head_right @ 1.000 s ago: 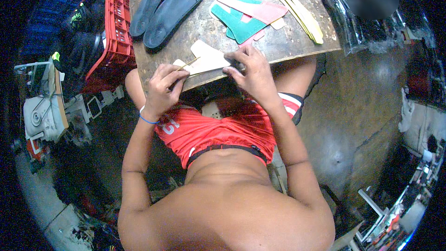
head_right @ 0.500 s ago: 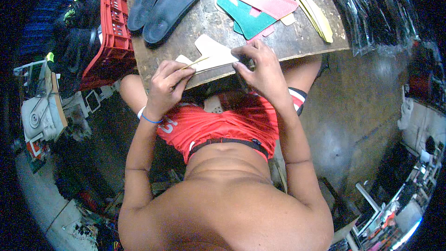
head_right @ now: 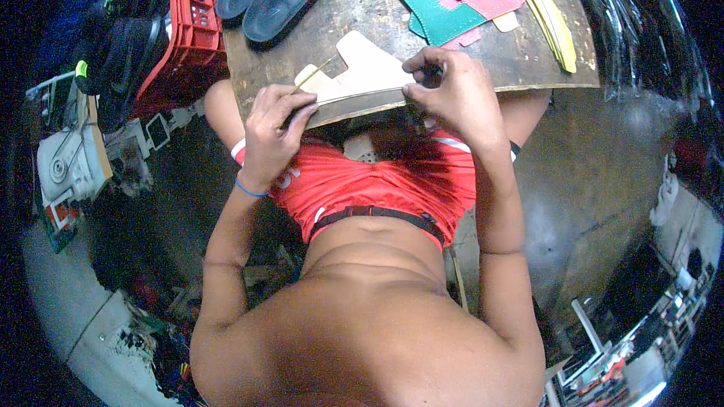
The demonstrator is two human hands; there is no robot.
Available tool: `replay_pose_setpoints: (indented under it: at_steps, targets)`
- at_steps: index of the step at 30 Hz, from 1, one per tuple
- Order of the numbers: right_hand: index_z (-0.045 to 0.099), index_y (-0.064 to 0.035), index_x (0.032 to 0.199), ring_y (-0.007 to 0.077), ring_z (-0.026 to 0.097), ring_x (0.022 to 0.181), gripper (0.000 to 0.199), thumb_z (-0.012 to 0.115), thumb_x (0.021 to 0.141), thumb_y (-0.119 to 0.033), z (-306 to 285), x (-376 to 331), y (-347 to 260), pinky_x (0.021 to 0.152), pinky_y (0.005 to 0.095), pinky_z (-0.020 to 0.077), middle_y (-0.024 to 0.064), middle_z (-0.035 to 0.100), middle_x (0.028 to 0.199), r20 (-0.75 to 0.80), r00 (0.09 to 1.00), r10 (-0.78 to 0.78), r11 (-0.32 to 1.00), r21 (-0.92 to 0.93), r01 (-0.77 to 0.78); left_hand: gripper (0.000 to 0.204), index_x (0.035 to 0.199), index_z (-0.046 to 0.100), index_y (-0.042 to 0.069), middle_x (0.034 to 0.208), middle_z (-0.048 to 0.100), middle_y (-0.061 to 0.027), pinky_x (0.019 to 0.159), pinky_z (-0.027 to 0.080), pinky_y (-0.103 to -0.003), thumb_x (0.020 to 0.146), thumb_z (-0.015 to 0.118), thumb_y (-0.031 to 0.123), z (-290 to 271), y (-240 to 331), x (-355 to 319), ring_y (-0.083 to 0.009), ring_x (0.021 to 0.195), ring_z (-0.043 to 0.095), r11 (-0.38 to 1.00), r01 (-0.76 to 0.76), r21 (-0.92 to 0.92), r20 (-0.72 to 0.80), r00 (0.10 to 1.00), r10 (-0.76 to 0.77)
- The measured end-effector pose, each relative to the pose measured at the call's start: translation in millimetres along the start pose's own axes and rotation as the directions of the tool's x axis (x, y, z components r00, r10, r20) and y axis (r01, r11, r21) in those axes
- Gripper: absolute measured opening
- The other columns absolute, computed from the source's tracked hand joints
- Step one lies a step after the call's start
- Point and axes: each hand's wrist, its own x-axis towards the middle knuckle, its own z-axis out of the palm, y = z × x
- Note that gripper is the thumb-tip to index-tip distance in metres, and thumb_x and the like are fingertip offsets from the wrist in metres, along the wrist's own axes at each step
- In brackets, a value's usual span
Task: The person gathers foam insoles and rubber soles from a cluttered workshop. They sit at a table and use a small stick to apply adhesive to the insoles, then press them onto the rubber soles to assemble slippers.
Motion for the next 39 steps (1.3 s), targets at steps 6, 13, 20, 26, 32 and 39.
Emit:
replay_pose_setpoints:
  at_steps: [6,13,20,26,32,39]
  targets:
    - [0.073,-0.0025,0.107,0.0154,0.065,0.079,0.030,0.078,0.078,-0.006,3,-7,-8,0.074,0.0313,0.0518,0.0092,0.070,0.087,-0.044,0.998,-0.034,0.997,-0.069,0.031,0.024,0.101,0.074,0.007,0.092,0.066,-0.0110,0.075,0.051,-0.039,0.078,0.077,-0.001,3,-5,-4,-0.0294,0.085,0.063,0.998,-0.056,0.027,0.003,0.998,0.056]
    - [0.057,-0.0025,0.134,0.0364,0.049,0.132,0.046,0.054,0.089,-0.014,73,-48,-37,0.111,0.0488,0.0381,0.0206,0.052,0.141,-0.035,0.940,-0.341,0.811,-0.516,0.275,0.027,0.101,0.074,0.007,0.091,0.065,-0.0092,0.074,0.051,-0.039,0.077,0.075,-0.005,3,-4,-2,-0.0283,0.084,0.062,0.992,-0.102,0.079,0.055,0.994,0.098]
    - [0.045,0.0027,0.146,0.0375,0.045,0.134,0.061,0.054,0.089,-0.019,101,-55,-22,0.119,0.0523,0.0310,0.0220,0.049,0.143,-0.059,0.899,-0.435,0.705,-0.643,0.299,0.028,0.101,0.075,0.007,0.091,0.065,-0.0093,0.074,0.051,-0.037,0.076,0.076,-0.006,4,-7,-2,-0.0274,0.083,0.063,0.988,-0.134,0.070,0.040,0.990,0.132]
    - [0.045,0.0009,0.147,0.0371,0.045,0.135,0.061,0.054,0.090,-0.018,102,-56,-21,0.119,0.0521,0.0314,0.0221,0.049,0.143,-0.064,0.900,-0.431,0.707,-0.643,0.292,0.027,0.101,0.075,0.007,0.089,0.066,-0.0088,0.073,0.051,-0.038,0.076,0.076,-0.005,5,-8,-1,-0.0273,0.082,0.063,0.986,-0.149,0.075,0.037,0.988,0.147]
    - [0.044,-0.0239,0.154,0.0394,0.042,0.135,0.071,0.058,0.086,-0.009,104,-57,-20,0.117,0.0543,0.0341,0.0198,0.044,0.146,-0.083,0.906,-0.416,0.775,-0.553,0.305,0.031,0.112,0.070,0.004,0.094,0.066,-0.0121,0.079,0.052,-0.036,0.082,0.073,-0.003,-7,-7,0,-0.0274,0.087,0.066,0.984,0.106,-0.142,0.045,0.994,-0.101]
    - [0.042,-0.0187,0.154,0.0397,0.043,0.135,0.070,0.060,0.087,-0.014,102,-57,-23,0.118,0.0546,0.0323,0.0225,0.046,0.144,-0.052,0.893,-0.448,0.698,-0.644,0.313,0.043,0.136,0.060,-0.003,0.101,0.073,-0.0121,0.089,0.054,-0.032,0.107,0.053,0.028,-30,-10,6,-0.0175,0.089,0.069,0.888,0.147,-0.436,-0.200,0.946,-0.254]
